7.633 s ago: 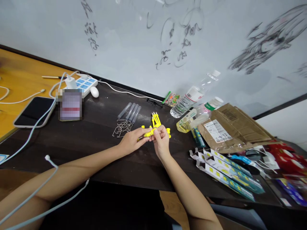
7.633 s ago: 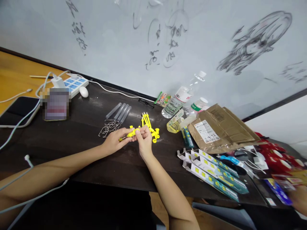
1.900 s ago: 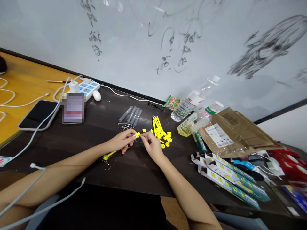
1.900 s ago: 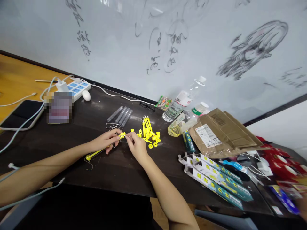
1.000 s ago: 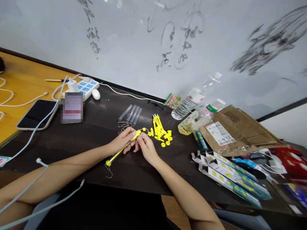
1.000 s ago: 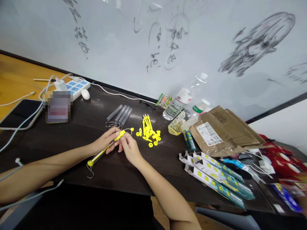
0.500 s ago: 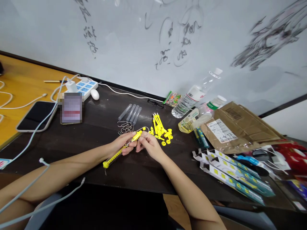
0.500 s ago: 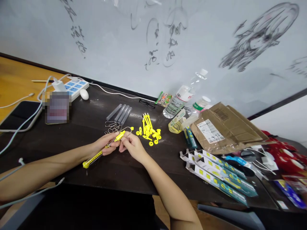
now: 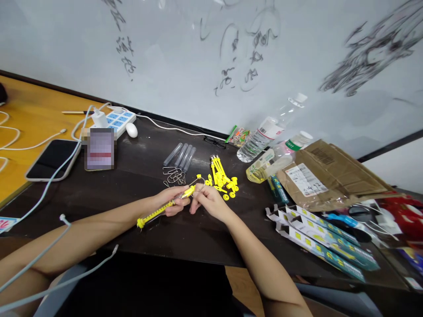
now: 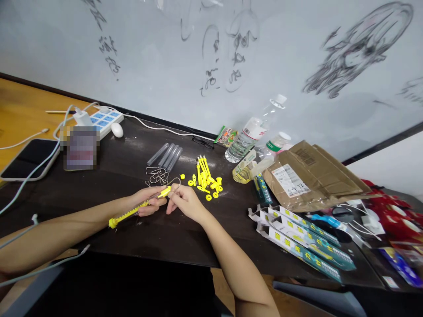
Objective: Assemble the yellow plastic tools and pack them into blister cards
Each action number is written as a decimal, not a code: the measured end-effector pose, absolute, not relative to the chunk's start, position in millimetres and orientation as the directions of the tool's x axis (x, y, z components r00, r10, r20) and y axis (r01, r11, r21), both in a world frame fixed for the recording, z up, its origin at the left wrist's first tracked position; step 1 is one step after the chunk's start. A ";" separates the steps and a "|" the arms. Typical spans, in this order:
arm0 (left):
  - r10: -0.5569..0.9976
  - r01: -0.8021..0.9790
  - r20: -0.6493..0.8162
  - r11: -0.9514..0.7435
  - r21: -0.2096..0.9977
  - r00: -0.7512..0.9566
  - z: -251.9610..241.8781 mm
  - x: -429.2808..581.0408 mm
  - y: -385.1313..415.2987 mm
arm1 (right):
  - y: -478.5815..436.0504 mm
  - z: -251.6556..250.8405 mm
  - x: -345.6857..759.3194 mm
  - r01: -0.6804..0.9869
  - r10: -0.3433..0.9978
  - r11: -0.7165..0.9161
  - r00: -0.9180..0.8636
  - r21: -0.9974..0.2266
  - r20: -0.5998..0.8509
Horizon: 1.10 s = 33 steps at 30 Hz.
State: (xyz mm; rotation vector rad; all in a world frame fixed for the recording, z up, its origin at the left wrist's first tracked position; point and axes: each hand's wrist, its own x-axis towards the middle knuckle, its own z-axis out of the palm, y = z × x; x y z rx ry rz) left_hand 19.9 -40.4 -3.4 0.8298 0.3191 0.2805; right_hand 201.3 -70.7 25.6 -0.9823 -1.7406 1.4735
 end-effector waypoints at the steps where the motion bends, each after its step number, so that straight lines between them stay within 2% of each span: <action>1: 0.356 -0.110 -0.170 0.645 0.756 0.919 -3.1 19.7 -40.3 | -70.4 25.9 201.9 0.136 0.854 0.096 -0.520 -0.986 0.011; 9: 0.192 0.066 -0.237 0.629 0.774 0.953 -7.9 19.8 -30.7 | -69.4 21.2 203.3 0.111 0.825 0.089 -0.566 -0.990 0.011; 12: 0.224 0.052 -0.241 0.621 0.782 0.944 -2.7 19.0 -33.7 | -68.6 20.5 203.9 0.181 0.849 0.138 -0.529 -0.974 0.022; 14: 0.322 -0.013 -0.227 0.600 0.800 0.919 3.9 18.0 -38.8 | -65.8 21.5 206.2 0.203 0.887 0.172 -0.457 -0.964 0.063; 16: 0.531 -0.160 -0.177 0.529 0.834 0.829 10.9 16.7 -44.2 | -61.9 23.3 209.6 0.154 0.913 0.183 -0.392 -0.971 0.110; 17: 0.570 -0.181 -0.161 0.496 0.849 0.806 13.9 16.0 -46.7 | -60.2 24.3 211.3 0.109 0.916 0.179 -0.381 -0.978 0.125; 20: 0.590 -0.141 -0.151 0.419 0.897 0.793 19.2 14.7 -52.0 | -58.5 25.8 213.7 0.028 0.891 0.155 -0.437 -0.988 0.128; 23: 0.585 -0.067 -0.167 0.358 0.931 0.794 20.7 15.1 -54.5 | -60.9 25.5 212.1 0.062 0.860 0.174 -0.495 -0.983 0.121; 26: 0.582 -0.050 -0.122 0.270 0.961 0.804 21.3 15.0 -54.5 | -62.0 25.6 210.9 0.078 0.857 0.186 -0.501 -0.980 0.123; 30: 0.583 0.007 -0.049 0.074 0.997 0.811 20.4 11.9 -52.8 | -58.9 24.7 213.4 0.055 0.847 0.184 -0.515 -0.981 0.130; 33: 0.630 0.110 0.008 -0.148 0.983 0.777 18.1 9.4 -52.3 | -57.1 22.1 215.2 0.043 0.858 0.174 -0.497 -0.984 0.130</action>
